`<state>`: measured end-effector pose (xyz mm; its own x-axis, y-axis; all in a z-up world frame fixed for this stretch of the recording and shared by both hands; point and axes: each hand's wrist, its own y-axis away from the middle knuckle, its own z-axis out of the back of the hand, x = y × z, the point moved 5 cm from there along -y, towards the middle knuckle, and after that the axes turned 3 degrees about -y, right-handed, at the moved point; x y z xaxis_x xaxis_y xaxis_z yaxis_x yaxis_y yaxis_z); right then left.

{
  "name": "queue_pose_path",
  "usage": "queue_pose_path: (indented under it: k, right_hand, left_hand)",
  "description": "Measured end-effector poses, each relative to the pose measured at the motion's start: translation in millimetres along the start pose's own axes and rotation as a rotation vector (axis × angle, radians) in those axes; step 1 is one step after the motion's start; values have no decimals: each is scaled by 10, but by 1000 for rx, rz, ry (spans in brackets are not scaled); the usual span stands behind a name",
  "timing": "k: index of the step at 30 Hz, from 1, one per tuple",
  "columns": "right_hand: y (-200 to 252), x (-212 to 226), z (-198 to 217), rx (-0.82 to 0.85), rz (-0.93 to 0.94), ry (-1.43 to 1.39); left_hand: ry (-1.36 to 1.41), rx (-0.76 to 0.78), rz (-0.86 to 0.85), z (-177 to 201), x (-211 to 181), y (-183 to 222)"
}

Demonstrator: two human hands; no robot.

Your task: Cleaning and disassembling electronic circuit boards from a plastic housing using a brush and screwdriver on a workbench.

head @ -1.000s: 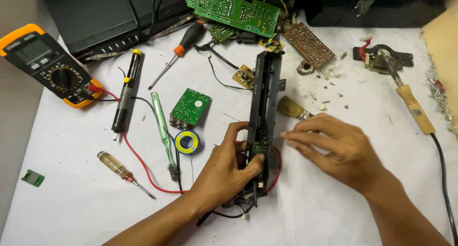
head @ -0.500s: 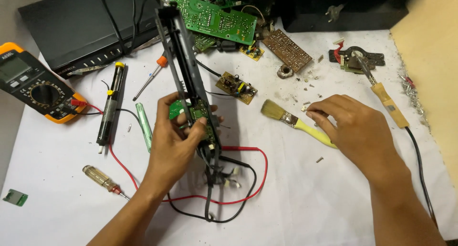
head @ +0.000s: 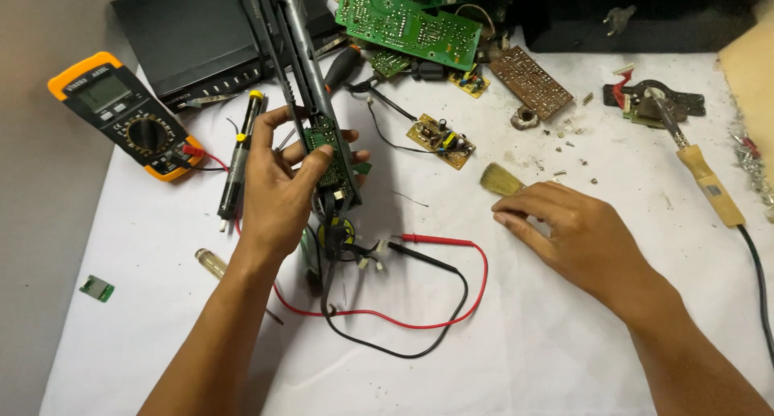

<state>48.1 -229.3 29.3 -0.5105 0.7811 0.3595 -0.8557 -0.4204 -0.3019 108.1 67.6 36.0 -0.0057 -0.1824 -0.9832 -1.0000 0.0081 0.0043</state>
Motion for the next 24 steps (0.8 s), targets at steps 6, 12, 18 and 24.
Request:
queue_pose_path:
  k: [6, 12, 18, 24]
  right_hand:
    - [-121, 501, -188, 149, 212, -93]
    - [-297, 640, -221, 155, 302, 5]
    - [-825, 536, -329, 112, 231, 167]
    - [-1541, 536, -607, 231, 46, 66]
  left_hand:
    - [61, -8, 12, 69, 35, -55]
    - [179, 61, -110, 299, -130, -88]
    - [94, -118, -39, 516, -398, -50]
    - [139, -145, -48, 616, -449, -56]
